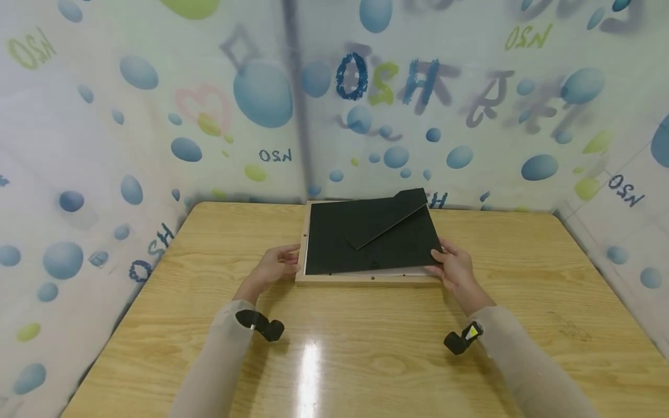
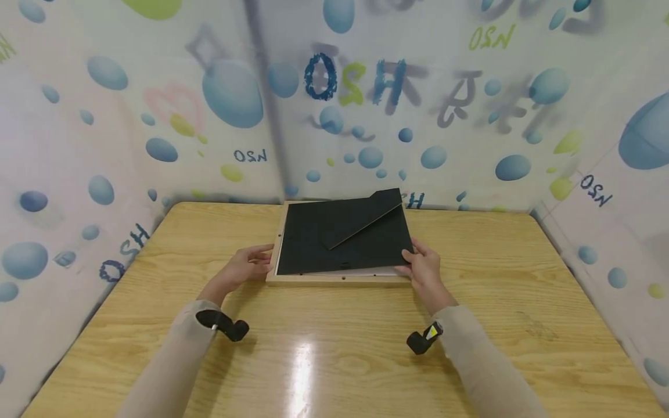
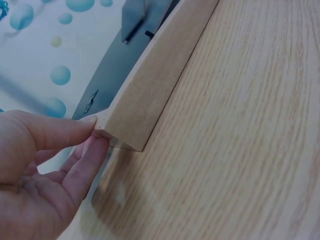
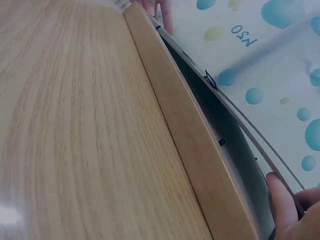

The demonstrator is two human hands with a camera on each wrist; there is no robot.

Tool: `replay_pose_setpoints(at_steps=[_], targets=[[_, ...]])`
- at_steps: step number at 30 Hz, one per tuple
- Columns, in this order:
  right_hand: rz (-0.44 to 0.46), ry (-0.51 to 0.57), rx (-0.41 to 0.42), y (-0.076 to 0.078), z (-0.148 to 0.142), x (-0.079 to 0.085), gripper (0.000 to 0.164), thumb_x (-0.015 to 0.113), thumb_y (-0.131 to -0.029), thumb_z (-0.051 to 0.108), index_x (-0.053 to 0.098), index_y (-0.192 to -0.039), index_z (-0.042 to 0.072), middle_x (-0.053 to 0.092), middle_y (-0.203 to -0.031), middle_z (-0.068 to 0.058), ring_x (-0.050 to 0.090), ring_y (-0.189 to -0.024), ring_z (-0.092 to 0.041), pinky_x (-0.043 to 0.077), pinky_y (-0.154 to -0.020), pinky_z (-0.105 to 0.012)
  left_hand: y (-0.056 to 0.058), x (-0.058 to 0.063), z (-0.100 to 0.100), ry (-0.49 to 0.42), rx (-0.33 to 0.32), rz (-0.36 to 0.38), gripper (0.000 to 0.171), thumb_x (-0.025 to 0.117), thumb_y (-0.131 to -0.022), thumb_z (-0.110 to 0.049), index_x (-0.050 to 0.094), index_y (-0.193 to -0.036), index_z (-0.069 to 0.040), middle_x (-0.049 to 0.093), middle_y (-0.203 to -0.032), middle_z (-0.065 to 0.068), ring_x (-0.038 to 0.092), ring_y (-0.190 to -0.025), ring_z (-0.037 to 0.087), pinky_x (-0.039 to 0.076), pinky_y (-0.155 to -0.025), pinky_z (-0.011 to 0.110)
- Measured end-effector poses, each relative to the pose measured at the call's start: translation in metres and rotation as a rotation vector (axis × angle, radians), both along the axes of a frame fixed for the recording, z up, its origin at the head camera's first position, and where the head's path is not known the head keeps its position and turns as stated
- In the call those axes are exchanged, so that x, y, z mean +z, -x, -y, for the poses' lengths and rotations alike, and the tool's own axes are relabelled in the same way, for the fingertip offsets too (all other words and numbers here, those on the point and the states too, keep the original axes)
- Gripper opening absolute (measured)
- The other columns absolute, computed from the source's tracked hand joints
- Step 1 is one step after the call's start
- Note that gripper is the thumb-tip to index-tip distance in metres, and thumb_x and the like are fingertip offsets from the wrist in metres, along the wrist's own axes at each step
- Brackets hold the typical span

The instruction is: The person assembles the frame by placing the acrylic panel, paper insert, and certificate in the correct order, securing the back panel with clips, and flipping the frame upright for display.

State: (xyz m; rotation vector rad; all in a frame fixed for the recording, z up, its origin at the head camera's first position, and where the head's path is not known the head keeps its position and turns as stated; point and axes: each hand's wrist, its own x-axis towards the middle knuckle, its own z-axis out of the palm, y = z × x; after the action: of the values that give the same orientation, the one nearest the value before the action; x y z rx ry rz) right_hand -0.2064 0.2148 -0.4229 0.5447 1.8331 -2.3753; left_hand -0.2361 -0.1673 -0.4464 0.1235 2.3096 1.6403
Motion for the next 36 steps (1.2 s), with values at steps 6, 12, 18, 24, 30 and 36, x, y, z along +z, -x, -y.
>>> replay_pose_setpoints(at_steps=[6, 12, 18, 24, 30, 36], targets=[[-0.019, -0.086, -0.01, 0.003, -0.002, -0.004, 0.055, 0.048, -0.093, -0.001, 0.026, -0.143, 0.003, 0.038, -0.128, -0.02, 0.063, -0.082, -0.008, 0.052, -0.067, -0.021, 0.001, 0.0, 0.0, -0.009, -0.009, -0.016, 0.053, 0.057, -0.087, 0.004, 0.038, -0.136, 0.003, 0.048, -0.12, 0.027, 0.047, -0.113, 0.035, 0.046, -0.088, 0.035], [-0.016, -0.142, -0.005, 0.003, -0.003, -0.004, 0.056, 0.052, -0.091, -0.002, 0.029, -0.141, 0.0, 0.037, -0.135, -0.026, 0.064, -0.079, -0.007, 0.052, -0.063, -0.022, 0.002, 0.002, -0.001, -0.008, -0.007, -0.009, 0.054, 0.057, -0.087, 0.005, 0.038, -0.137, 0.003, 0.048, -0.121, 0.027, 0.047, -0.113, 0.035, 0.047, -0.087, 0.035], [-0.019, -0.284, 0.044, 0.006, -0.008, -0.007, 0.056, 0.057, -0.088, 0.0, 0.033, -0.139, -0.003, 0.045, -0.125, -0.028, 0.065, -0.071, -0.01, 0.053, -0.06, -0.025, 0.001, 0.002, -0.001, -0.02, -0.004, -0.006, 0.054, 0.056, -0.087, 0.006, 0.037, -0.137, 0.004, 0.047, -0.121, 0.027, 0.047, -0.113, 0.035, 0.048, -0.086, 0.034], [-0.021, -0.501, 0.145, 0.01, -0.015, -0.009, 0.057, 0.061, -0.087, 0.006, 0.035, -0.137, -0.004, 0.051, -0.119, -0.03, 0.064, -0.057, -0.013, 0.053, -0.054, -0.026, 0.0, 0.001, 0.0, -0.014, -0.001, -0.002, 0.053, 0.056, -0.087, 0.006, 0.037, -0.137, 0.003, 0.047, -0.121, 0.027, 0.047, -0.113, 0.035, 0.048, -0.086, 0.034], [-0.057, -0.697, 0.255, 0.015, -0.02, -0.007, 0.058, 0.065, -0.085, 0.008, 0.036, -0.133, -0.01, 0.057, -0.108, -0.031, 0.064, -0.056, -0.016, 0.054, -0.056, -0.029, 0.0, 0.001, 0.0, -0.014, -0.002, -0.002, 0.054, 0.057, -0.087, 0.005, 0.037, -0.137, 0.003, 0.047, -0.121, 0.027, 0.047, -0.114, 0.035, 0.048, -0.085, 0.033], [-0.086, -0.89, 0.395, 0.02, -0.026, 0.001, 0.059, 0.067, -0.085, 0.015, 0.039, -0.129, -0.011, 0.057, -0.106, -0.032, 0.061, -0.053, -0.018, 0.052, -0.055, -0.03, 0.0, 0.001, 0.0, -0.015, 0.003, -0.003, 0.053, 0.056, -0.087, 0.006, 0.038, -0.137, 0.003, 0.047, -0.121, 0.027, 0.047, -0.113, 0.035, 0.048, -0.085, 0.032]])
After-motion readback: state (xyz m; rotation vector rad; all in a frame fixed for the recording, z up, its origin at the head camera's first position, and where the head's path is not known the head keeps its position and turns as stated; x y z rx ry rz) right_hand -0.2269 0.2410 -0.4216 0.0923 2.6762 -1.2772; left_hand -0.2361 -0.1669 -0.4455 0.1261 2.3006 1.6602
